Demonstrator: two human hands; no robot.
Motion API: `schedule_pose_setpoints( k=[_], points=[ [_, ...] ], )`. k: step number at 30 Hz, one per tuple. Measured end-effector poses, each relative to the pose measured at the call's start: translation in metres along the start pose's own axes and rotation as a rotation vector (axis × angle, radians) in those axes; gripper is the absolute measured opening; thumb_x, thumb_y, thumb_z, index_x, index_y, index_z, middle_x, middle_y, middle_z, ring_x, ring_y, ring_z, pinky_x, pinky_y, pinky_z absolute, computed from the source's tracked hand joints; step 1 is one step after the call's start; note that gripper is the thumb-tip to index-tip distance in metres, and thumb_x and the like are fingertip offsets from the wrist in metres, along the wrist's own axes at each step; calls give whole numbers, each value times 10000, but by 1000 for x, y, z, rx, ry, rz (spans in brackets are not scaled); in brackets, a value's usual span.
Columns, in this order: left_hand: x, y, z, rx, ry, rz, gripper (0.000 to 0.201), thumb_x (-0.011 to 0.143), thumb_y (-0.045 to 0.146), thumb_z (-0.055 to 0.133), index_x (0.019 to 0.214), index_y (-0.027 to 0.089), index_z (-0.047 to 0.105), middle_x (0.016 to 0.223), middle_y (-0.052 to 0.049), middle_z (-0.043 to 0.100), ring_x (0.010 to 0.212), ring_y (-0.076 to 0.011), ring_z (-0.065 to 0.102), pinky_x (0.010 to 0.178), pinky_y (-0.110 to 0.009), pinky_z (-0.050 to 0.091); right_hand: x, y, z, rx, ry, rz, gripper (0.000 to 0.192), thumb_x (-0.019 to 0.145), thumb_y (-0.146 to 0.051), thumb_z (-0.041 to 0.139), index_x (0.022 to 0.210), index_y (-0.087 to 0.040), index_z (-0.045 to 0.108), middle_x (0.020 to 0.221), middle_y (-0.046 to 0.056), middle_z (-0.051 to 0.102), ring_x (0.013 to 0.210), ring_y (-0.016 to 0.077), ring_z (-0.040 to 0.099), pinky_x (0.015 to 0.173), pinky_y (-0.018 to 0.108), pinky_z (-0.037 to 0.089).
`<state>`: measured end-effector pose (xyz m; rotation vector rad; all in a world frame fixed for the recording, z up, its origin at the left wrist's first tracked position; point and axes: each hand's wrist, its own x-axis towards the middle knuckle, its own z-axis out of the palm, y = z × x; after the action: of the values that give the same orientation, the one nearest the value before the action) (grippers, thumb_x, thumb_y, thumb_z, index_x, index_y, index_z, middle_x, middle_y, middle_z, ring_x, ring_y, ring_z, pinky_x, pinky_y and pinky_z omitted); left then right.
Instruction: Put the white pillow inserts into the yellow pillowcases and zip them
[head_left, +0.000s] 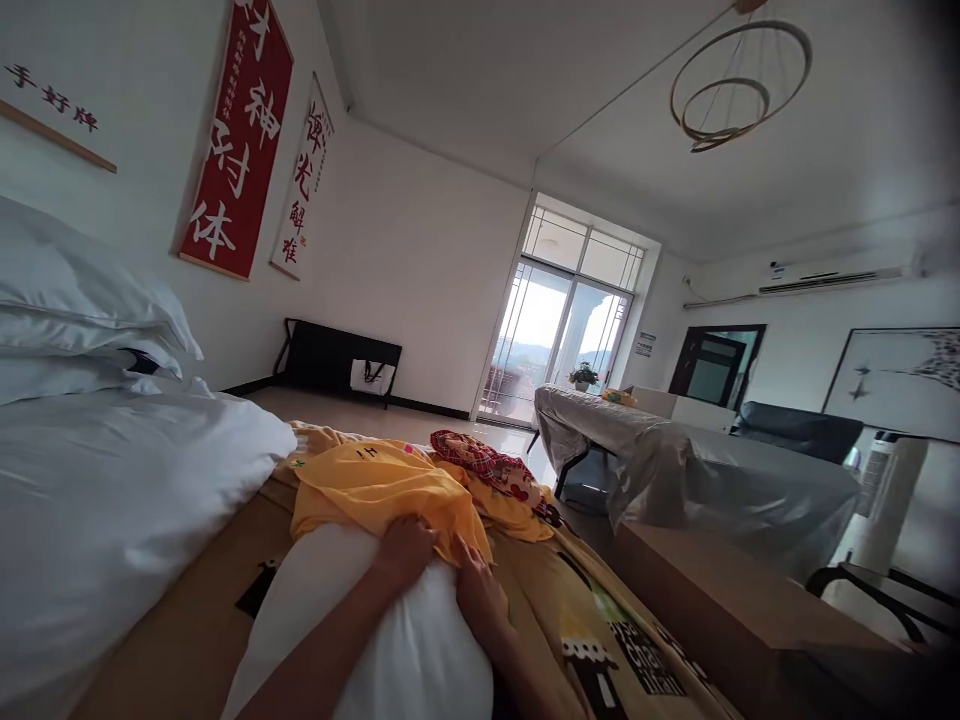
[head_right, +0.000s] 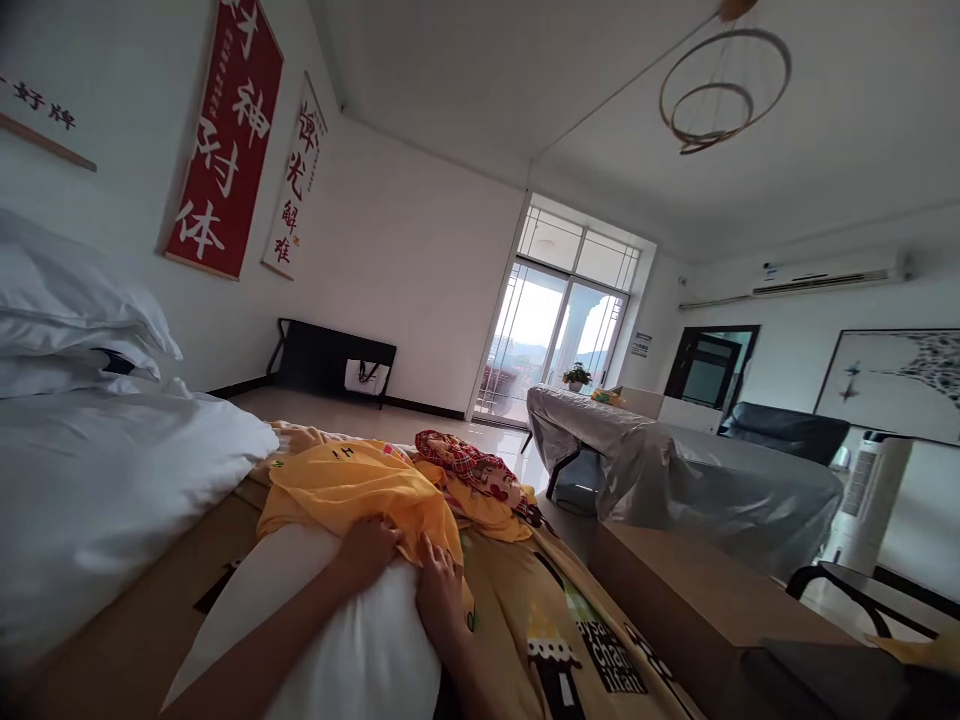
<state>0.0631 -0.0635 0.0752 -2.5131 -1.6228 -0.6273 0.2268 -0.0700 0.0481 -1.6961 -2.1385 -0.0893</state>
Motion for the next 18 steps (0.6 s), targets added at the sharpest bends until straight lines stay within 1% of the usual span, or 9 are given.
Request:
schedule_pose_setpoints(
  k=[3,5,8,10,11,12,14,16,18],
  points=[
    [-4,17,-6,30,68,51,301,837,109,390,930,140,675,1057,-145,636,1044,-290,555,905,-463,421,-3,-4,-8,-6,71,-78,390,883,-105,356,1056,-256,671,1046,51,697,1020,192,612,887,295,377],
    [-7,30,-10,24,134,80,290,836,112,401,990,142,645,1138,-144,599,1096,-292,519,943,-473,398,-6,-14,-21,-18,119,-140,329,895,-127,375,872,-222,689,887,50,712,880,187,639,834,294,385],
    [-13,41,-20,-21,203,60,264,836,111,411,997,142,618,1050,-115,628,997,-239,565,902,-401,444,-16,-31,-37,85,358,-282,292,887,-110,379,829,-182,656,814,62,689,773,177,619,751,284,397],
    [-23,37,-32,-51,236,30,288,823,72,397,982,153,622,976,-87,649,930,-202,590,851,-340,473,-26,-36,-46,196,490,-450,277,911,-146,372,853,-187,640,832,60,675,770,174,599,744,289,407],
    [-31,30,-40,-75,271,28,316,811,51,389,986,163,627,962,-75,656,921,-191,596,841,-321,479,-31,-35,-51,247,508,-524,268,923,-169,372,888,-196,636,870,58,673,799,174,597,767,296,414],
    [-41,22,-49,-110,323,39,339,802,39,383,985,176,634,954,-66,663,920,-182,600,835,-307,482,-34,-32,-55,283,498,-562,248,927,-194,386,950,-208,632,936,59,672,859,179,597,810,309,419],
    [-65,1,-68,-200,464,80,330,812,59,382,945,195,651,890,-50,674,872,-167,612,804,-282,489,-37,-19,-57,290,424,-515,285,888,-242,471,1150,-223,581,1133,79,636,1056,207,561,932,356,398],
    [-93,-21,-84,-262,577,71,259,863,164,410,885,208,663,817,-43,674,795,-160,617,764,-264,495,-34,-2,-50,224,278,-387,546,810,-284,561,1341,-219,451,1326,102,531,1246,248,447,1021,404,345],
    [-120,-39,-92,-267,600,-3,227,874,301,462,893,216,672,822,-56,679,780,-175,621,765,-276,499,-27,12,-35,162,108,-274,662,780,-294,564,1409,-202,378,1393,105,477,1307,257,390,1040,403,323]
  ],
)
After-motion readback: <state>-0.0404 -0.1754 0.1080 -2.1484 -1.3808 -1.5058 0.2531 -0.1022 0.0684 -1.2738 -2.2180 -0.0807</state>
